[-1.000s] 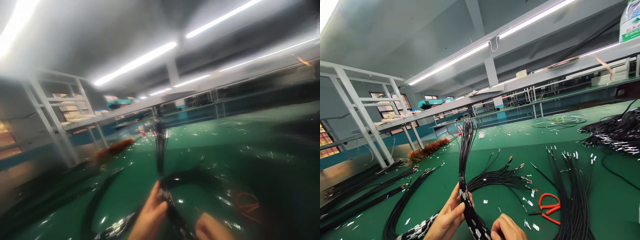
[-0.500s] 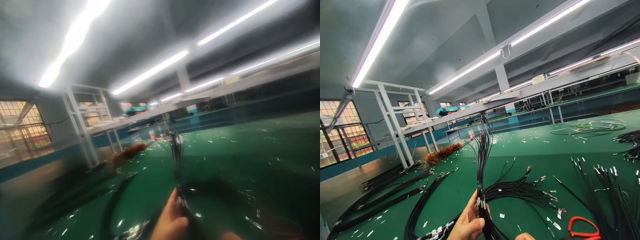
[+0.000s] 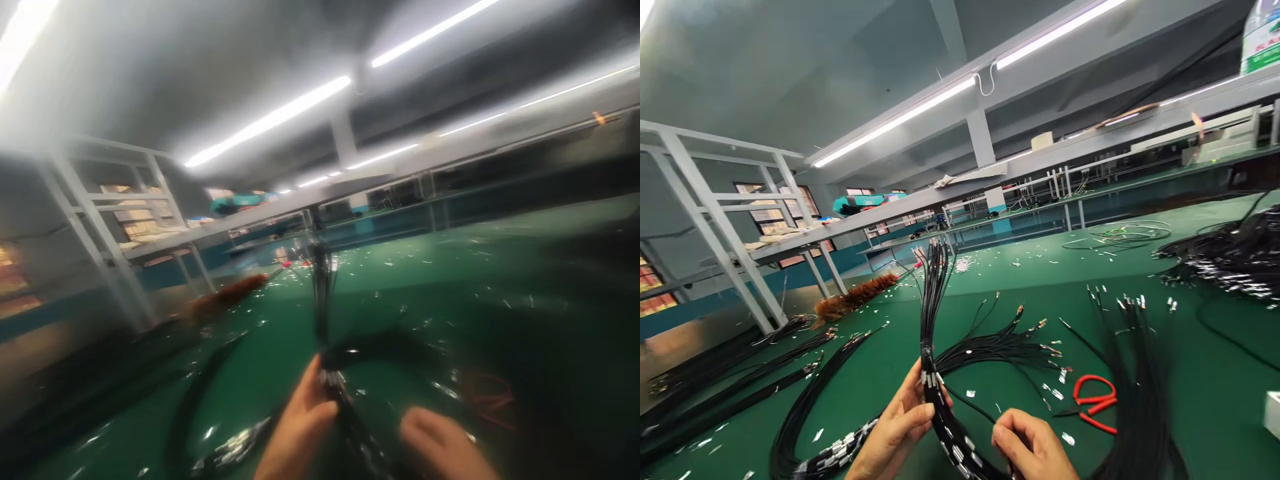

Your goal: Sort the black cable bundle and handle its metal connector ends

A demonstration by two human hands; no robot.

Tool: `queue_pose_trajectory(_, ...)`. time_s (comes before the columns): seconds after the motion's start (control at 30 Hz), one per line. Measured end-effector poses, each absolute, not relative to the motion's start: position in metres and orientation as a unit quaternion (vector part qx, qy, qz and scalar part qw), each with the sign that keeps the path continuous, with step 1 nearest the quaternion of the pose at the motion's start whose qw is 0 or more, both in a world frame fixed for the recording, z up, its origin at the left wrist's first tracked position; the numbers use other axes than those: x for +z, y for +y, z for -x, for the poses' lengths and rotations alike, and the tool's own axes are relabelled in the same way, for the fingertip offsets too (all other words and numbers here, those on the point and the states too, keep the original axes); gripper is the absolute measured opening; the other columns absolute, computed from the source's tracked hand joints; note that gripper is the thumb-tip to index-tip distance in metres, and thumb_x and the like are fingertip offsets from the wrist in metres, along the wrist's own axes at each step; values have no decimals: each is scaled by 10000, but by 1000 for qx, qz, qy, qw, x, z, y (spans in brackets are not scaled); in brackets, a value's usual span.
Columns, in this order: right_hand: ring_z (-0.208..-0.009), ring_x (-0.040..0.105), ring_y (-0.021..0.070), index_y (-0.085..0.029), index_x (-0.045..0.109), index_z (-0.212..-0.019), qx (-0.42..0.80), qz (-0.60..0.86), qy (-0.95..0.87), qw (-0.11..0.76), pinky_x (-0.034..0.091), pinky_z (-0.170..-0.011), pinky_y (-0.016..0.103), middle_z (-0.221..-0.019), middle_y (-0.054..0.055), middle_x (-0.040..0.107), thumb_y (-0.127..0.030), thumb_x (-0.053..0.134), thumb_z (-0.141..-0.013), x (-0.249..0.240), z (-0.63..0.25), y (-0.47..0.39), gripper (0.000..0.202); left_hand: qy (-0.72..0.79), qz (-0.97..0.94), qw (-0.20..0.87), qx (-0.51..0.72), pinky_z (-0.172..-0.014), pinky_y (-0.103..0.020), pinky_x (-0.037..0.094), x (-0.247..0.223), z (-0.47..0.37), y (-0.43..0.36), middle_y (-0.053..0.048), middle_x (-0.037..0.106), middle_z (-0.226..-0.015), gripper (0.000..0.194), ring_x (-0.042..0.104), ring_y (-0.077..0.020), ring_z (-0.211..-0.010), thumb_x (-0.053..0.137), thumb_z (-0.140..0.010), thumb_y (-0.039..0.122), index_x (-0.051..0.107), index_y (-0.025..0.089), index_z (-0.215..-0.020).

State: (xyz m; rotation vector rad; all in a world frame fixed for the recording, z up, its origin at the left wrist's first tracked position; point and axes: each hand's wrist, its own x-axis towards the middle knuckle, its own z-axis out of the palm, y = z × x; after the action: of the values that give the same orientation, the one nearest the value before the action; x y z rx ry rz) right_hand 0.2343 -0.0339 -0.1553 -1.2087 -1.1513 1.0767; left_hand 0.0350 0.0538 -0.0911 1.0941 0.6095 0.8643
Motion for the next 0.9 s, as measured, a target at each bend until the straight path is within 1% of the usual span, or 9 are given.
queue_pose_trajectory(0.1, -554, 398, 103, -170, 524, -649, 492, 465, -489, 550, 289, -528, 238, -574, -39, 437, -577, 561, -768, -153, -240, -33, 426, 296, -525, 704, 375, -933, -382, 429, -84, -35, 52, -104, 540, -1293, 812, 581, -233, -1067, 640, -740, 128, 226, 261, -1426)
queue_pose_trajectory(0.2, -551, 373, 93, -148, 551, -643, 500, 453, -496, 547, 252, -517, 235, -578, -34, 427, -543, 566, -776, -148, -242, -33, 417, 302, -551, 699, 341, -882, -356, 422, -84, -33, 55, -90, 509, -1301, 790, 566, -193, -1006, 616, -771, 177, 195, 280, -1431)
queue_pose_trajectory(0.33, -547, 366, 89, -128, 592, -661, 506, 451, -501, 538, 233, -500, 233, -588, -22, 442, -478, 564, -793, -143, -243, -34, 374, 301, -552, 707, 325, -925, -341, 390, -88, -30, 59, -63, 359, -1447, 757, 448, -222, -1214, 604, -789, 208, 202, 326, -1419)
queue_pose_trajectory(0.4, -550, 375, 91, -127, 596, -666, 507, 447, -505, 537, 247, -511, 231, -584, -24, 443, -463, 555, -800, -142, -244, -35, 364, 303, -548, 707, 329, -925, -344, 394, -88, -30, 58, -56, 411, -1404, 736, 428, -244, -1252, 594, -794, 208, 219, 339, -1413)
queue_pose_trajectory(0.53, -559, 356, 91, -142, 573, -660, 524, 441, -494, 536, 228, -498, 224, -593, -30, 423, -386, 537, -815, -143, -242, -37, 291, 299, -551, 695, 352, -880, -369, 428, -85, -34, 52, -54, 597, -1095, 763, 583, -229, -1020, 577, -780, 146, 201, 288, -1429)
queue_pose_trajectory(0.6, -555, 354, 95, -151, 560, -652, 518, 449, -491, 537, 230, -500, 229, -589, -32, 428, -419, 550, -795, -144, -242, -37, 304, 289, -546, 699, 360, -889, -374, 429, -84, -36, 50, -39, 611, -1023, 765, 596, -225, -982, 578, -762, 122, 225, 282, -1422)
queue_pose_trajectory(0.7, -577, 408, 111, -153, 559, -642, 487, 463, -509, 538, 279, -558, 248, -591, -22, 483, -500, 554, -780, -144, -242, -36, 374, 281, -543, 705, 359, -895, -373, 424, -83, -37, 50, -33, 605, -1019, 748, 591, -225, -991, 582, -757, 118, 251, 286, -1406)
queue_pose_trajectory(0.77, -594, 427, 117, -157, 553, -642, 485, 463, -519, 530, 292, -580, 252, -601, -18, 495, -500, 536, -794, -142, -243, -37, 375, 276, -544, 704, 362, -883, -373, 422, -83, -37, 50, -34, 603, -1016, 742, 590, -217, -969, 576, -761, 118, 243, 278, -1404)
queue_pose_trajectory(0.9, -617, 386, 121, -178, 493, -681, 479, 465, -545, 507, 290, -582, 249, -627, -31, 435, -457, 514, -790, -139, -240, -37, 300, 273, -549, 704, 358, -873, -367, 417, -84, -35, 51, -34, 605, -984, 770, 586, -202, -927, 601, -744, 125, 226, 256, -1404)
